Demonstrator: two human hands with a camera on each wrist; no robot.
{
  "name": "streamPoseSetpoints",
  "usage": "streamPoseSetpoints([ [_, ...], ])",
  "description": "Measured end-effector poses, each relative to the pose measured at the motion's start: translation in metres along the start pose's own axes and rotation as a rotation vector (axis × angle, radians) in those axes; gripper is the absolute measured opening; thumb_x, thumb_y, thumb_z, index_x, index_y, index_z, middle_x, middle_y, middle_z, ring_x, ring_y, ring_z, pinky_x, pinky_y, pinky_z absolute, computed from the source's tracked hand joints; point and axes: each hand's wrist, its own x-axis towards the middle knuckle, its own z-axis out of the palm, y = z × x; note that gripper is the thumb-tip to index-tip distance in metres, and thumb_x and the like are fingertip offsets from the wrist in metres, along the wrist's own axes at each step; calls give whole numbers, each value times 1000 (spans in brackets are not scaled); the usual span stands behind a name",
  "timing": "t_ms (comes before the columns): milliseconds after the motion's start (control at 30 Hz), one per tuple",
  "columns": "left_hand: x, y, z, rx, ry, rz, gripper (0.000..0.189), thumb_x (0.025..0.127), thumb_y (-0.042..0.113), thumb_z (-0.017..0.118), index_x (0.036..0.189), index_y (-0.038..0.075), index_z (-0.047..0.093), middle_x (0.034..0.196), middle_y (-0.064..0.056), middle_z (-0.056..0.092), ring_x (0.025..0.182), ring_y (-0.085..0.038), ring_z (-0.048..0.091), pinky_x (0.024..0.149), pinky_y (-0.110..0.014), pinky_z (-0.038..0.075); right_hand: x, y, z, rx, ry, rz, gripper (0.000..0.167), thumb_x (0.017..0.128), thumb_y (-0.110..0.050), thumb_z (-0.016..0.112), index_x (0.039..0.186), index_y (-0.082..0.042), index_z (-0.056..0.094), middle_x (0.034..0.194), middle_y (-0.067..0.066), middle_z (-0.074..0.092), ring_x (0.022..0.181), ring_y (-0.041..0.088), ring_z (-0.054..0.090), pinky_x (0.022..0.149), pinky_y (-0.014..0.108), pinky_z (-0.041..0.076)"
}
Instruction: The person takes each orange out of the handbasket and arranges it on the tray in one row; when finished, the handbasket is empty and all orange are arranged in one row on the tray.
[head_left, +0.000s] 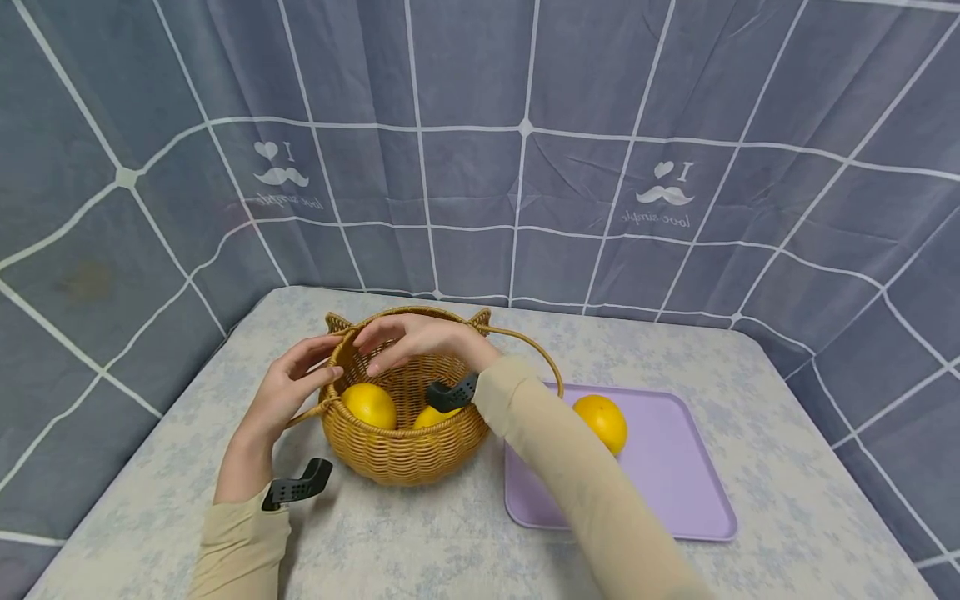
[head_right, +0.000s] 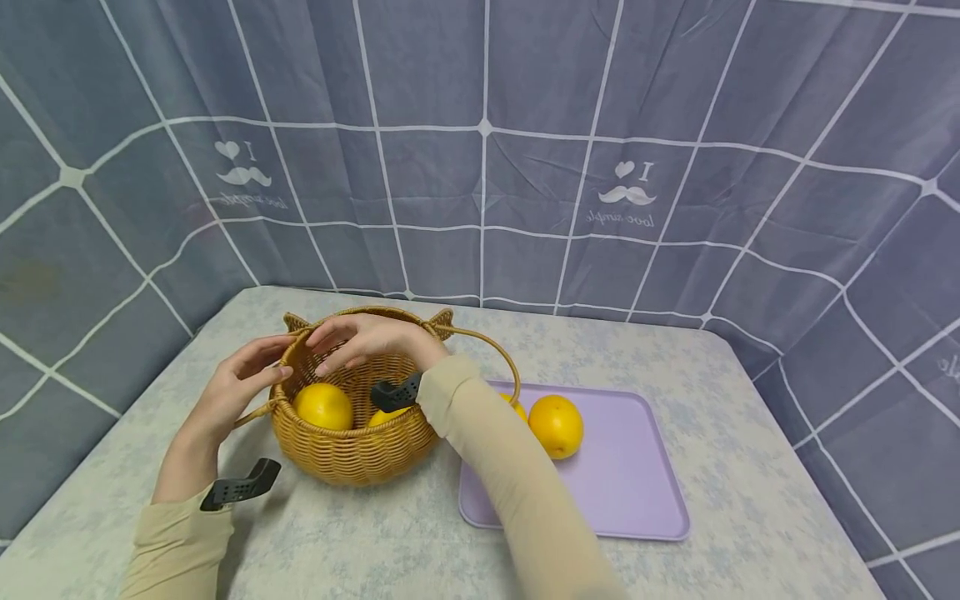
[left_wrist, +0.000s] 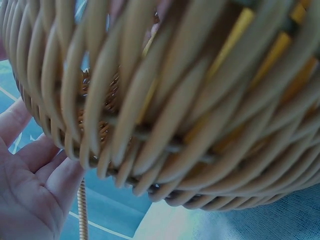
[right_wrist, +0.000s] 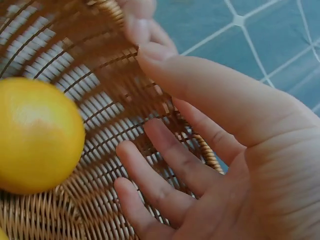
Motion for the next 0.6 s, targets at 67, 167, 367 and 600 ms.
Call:
streamPoseSetpoints([
  [67, 0, -1, 0, -1, 1, 0, 44, 94, 14, 59, 135, 4, 47, 134, -4, 46, 122, -7, 43, 89, -14, 44, 2, 2, 2, -24, -9, -1, 45, 84, -7, 68, 126, -2, 51, 131, 15, 50, 114, 18, 53, 92, 28, 48],
  [167, 0, -1, -1, -6, 1, 3, 44, 94, 13, 59, 135, 4, 47, 135, -5, 46, 122, -7, 43, 90, -14, 44, 3, 4, 4, -45, -20, 14, 47, 82, -7, 70, 125, 0, 51, 130, 16, 50, 114, 24, 54, 91, 25, 47],
  [367, -1, -2, 0, -2, 3, 2, 45, 94, 13, 59, 135, 4, 46, 134, -5, 46, 120, -5, 43, 89, -14, 44, 6, 7, 6, -155, -36, 52, 51, 81, -11, 73, 127, -2, 51, 129, 12, 51, 117, 28, 51, 88, 22, 48],
  [600, 0, -2, -1, -4, 6, -1, 43, 94, 14, 59, 134, 5, 47, 133, -1, 47, 119, -4, 44, 89, -14, 44, 9, 10, 9, -242, -72, 89, 56, 80, -13, 75, 130, -5, 51, 131, 5, 50, 119, 26, 50, 89, 19, 46],
])
